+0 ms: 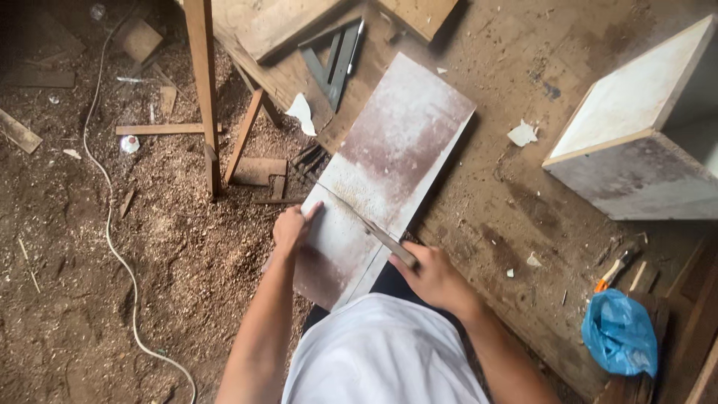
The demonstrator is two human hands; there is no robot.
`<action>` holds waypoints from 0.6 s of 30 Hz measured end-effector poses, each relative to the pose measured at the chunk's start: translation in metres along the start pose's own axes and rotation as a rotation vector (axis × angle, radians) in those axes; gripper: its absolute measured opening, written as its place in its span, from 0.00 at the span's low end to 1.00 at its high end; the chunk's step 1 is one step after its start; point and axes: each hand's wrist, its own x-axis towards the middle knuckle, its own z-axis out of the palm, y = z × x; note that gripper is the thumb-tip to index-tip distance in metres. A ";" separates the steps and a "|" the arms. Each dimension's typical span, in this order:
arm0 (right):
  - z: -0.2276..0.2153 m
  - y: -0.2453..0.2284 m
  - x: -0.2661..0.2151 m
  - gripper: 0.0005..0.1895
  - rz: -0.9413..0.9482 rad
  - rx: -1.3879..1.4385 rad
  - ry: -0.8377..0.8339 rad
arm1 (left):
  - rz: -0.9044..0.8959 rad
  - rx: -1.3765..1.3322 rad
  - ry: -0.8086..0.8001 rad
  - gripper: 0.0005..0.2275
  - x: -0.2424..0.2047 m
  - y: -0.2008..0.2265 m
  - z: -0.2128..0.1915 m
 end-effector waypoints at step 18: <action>-0.041 -0.012 -0.056 0.22 0.210 -0.169 -0.125 | 0.023 0.033 0.063 0.38 -0.007 -0.001 -0.006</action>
